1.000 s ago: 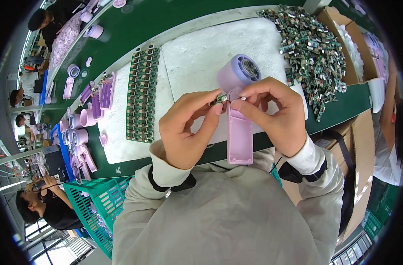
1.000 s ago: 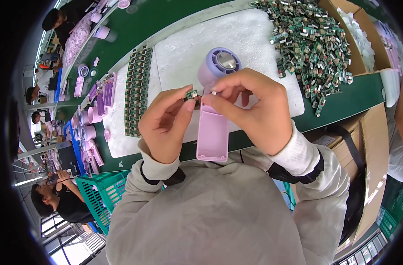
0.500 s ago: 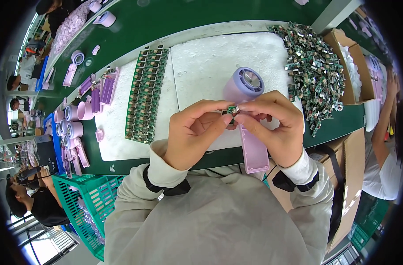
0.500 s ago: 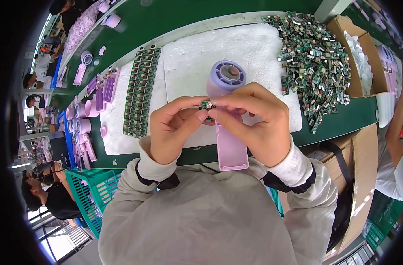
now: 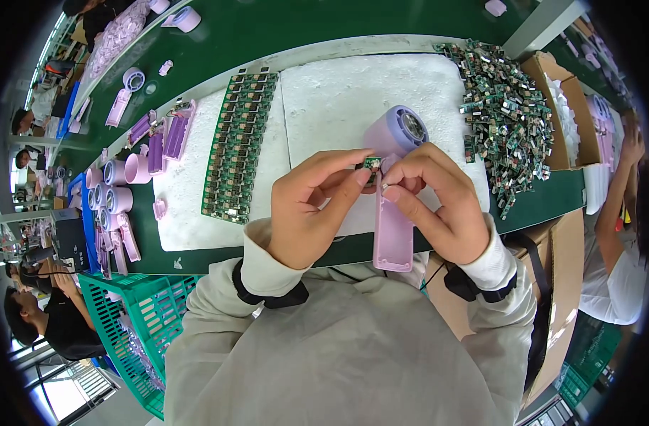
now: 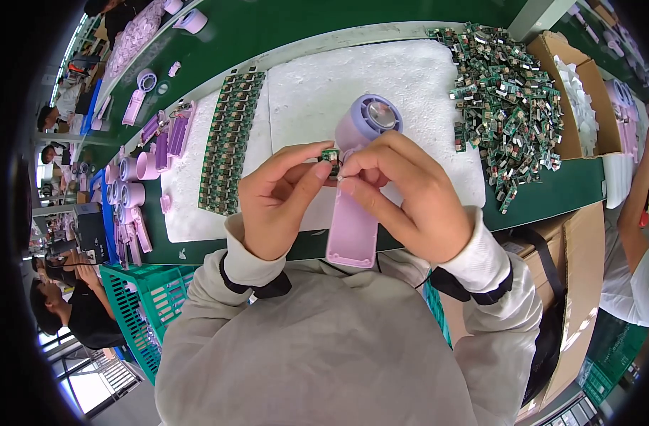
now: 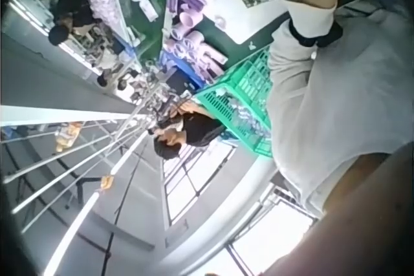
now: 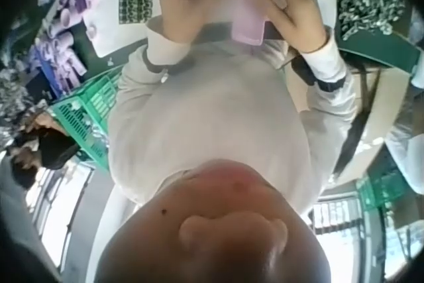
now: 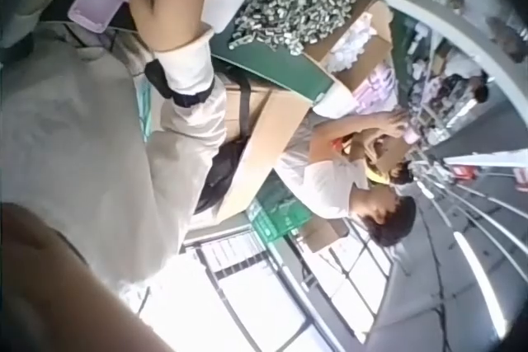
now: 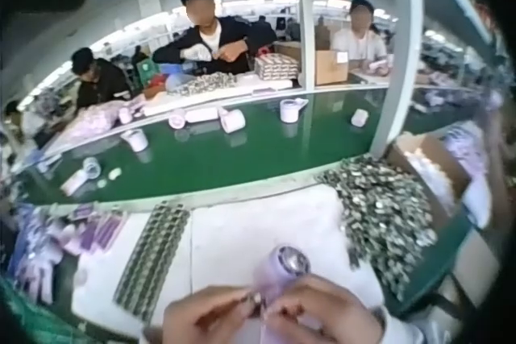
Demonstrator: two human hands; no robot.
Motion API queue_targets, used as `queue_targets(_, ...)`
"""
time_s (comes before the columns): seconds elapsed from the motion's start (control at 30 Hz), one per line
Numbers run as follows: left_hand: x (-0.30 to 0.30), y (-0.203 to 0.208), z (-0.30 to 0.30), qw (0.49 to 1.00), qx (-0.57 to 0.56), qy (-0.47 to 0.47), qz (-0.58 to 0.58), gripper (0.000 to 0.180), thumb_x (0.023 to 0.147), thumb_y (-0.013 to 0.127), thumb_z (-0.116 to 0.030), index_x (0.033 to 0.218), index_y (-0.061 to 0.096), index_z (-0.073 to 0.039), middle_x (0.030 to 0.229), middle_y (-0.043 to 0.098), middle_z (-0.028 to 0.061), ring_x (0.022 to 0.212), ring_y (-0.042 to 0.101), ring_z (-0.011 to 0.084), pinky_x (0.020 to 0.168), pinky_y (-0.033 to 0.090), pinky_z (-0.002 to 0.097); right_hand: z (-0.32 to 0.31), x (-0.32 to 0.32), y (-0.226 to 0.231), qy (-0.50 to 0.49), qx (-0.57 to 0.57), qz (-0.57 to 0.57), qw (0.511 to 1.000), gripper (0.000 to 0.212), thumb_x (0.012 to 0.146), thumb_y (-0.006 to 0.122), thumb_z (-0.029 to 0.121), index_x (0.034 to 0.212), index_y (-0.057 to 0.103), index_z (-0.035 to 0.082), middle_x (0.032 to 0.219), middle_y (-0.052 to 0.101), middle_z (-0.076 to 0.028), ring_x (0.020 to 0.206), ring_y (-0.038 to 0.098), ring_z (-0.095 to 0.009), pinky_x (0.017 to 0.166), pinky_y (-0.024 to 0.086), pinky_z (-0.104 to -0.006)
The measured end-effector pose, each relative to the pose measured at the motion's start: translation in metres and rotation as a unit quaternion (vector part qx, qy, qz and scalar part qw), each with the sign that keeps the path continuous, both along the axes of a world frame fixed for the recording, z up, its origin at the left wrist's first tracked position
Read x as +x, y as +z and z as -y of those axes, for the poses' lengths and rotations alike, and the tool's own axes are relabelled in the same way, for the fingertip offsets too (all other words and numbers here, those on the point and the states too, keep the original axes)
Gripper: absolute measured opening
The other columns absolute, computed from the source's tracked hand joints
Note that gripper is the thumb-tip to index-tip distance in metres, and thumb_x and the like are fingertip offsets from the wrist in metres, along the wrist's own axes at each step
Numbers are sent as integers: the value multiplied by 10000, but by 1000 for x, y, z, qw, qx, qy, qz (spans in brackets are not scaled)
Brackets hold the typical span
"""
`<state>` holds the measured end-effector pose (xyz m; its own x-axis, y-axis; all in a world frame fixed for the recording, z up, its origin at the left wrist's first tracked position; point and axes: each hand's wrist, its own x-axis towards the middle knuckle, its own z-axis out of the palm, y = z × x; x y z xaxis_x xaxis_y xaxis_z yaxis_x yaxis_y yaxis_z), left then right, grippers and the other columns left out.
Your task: The person picks up a pink fan housing and a circuit board, then connects a wire from the housing to the board. They place the board into the housing and set the assembled fan onto the green table.
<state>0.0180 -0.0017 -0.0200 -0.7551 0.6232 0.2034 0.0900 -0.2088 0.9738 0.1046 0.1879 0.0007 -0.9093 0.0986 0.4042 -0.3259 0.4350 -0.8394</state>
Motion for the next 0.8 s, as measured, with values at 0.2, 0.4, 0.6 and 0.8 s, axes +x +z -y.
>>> queue_targets(0.2,2,2,-1,1000,13,-28,4,299,992,612,63,1290,643,49,1200,675,150,1042,720,221,913,594,317,-3,0,9,-20,20,33,999,146,839,771,-11,970,705,-16,848,595,-53,705,532,-144,649,448,-276)
queue_targets(0.4,1,-1,-1,999,8,-30,26,303,993,612,61,1294,643,45,1196,675,150,1038,720,219,913,593,318,6,-1,6,-90,24,-6,996,142,812,774,-24,939,711,-15,796,582,-41,663,524,-132,615,445,-275)
queue_targets(0.6,3,0,-2,999,-3,-20,-47,300,981,625,68,1277,661,36,1181,684,153,992,721,208,882,598,310,0,0,8,-88,146,-34,985,191,761,770,-32,931,692,4,821,587,-64,651,547,-160,598,466,-302)
queue_targets(0.8,5,2,-3,992,-35,-6,-120,302,948,644,92,1237,697,20,1127,709,154,950,722,205,835,599,299,-14,-1,14,-43,232,-70,969,242,699,774,-36,908,672,32,835,583,-70,664,565,-211,598,481,-336)
